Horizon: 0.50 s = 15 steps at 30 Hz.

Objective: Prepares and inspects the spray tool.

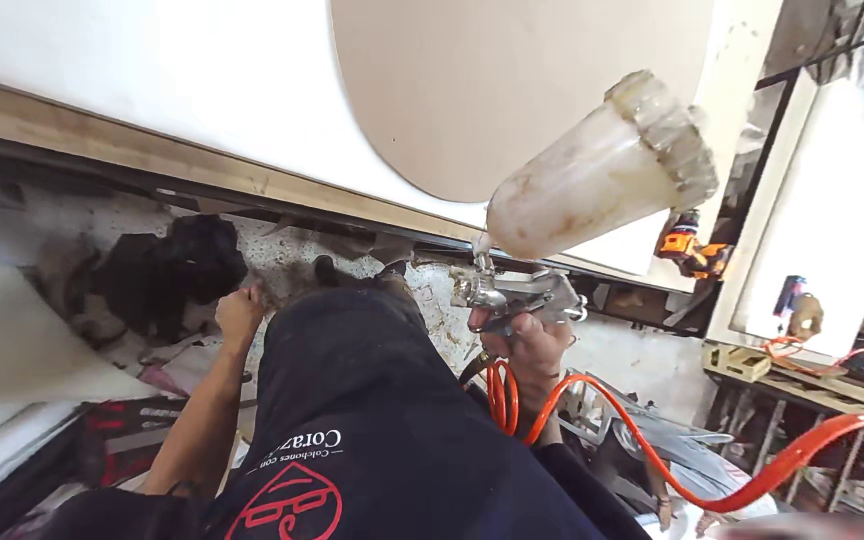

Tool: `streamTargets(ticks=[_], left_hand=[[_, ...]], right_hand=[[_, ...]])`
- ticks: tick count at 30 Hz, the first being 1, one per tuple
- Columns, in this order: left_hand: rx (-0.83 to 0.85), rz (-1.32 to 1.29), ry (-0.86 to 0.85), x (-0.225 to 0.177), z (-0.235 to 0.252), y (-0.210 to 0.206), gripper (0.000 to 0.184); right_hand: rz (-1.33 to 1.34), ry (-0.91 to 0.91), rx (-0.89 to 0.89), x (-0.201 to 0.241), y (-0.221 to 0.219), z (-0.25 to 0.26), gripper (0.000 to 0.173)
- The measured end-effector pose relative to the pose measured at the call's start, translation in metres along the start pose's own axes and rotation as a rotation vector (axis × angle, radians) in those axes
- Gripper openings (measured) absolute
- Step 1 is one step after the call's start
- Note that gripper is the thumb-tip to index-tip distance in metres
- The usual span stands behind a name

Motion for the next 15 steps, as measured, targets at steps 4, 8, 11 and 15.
streamTargets(ticks=[4,8,11,15], left_hand=[[-0.023,-0.114,0.024,-0.006,-0.003,0.014,0.087],[-0.056,-0.482,-0.202,-0.022,-0.009,0.032,0.043],[-0.109,-0.635,-0.329,-0.049,-0.03,0.062,0.037],[-0.353,-0.711,-0.493,-0.082,-0.06,0.101,0.047]], right_hand=[[0.012,0.004,0.012,0.003,0.0,0.0,0.028],[0.038,-0.019,0.013,0.002,-0.002,0.002,0.027],[0.003,-0.041,-0.017,0.0,-0.003,0.004,0.027],[-0.002,-0.047,0.029,-0.001,-0.009,0.009,0.029]])
Point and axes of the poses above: each hand's wrist, its own z-axis towards the middle knuckle, its own y-axis out of the back of the hand, x = y × z, the point moved 5 cm from there along z, towards the middle knuckle, and after that the axes turned 7 degrees about -x, right-handed, at the moved point
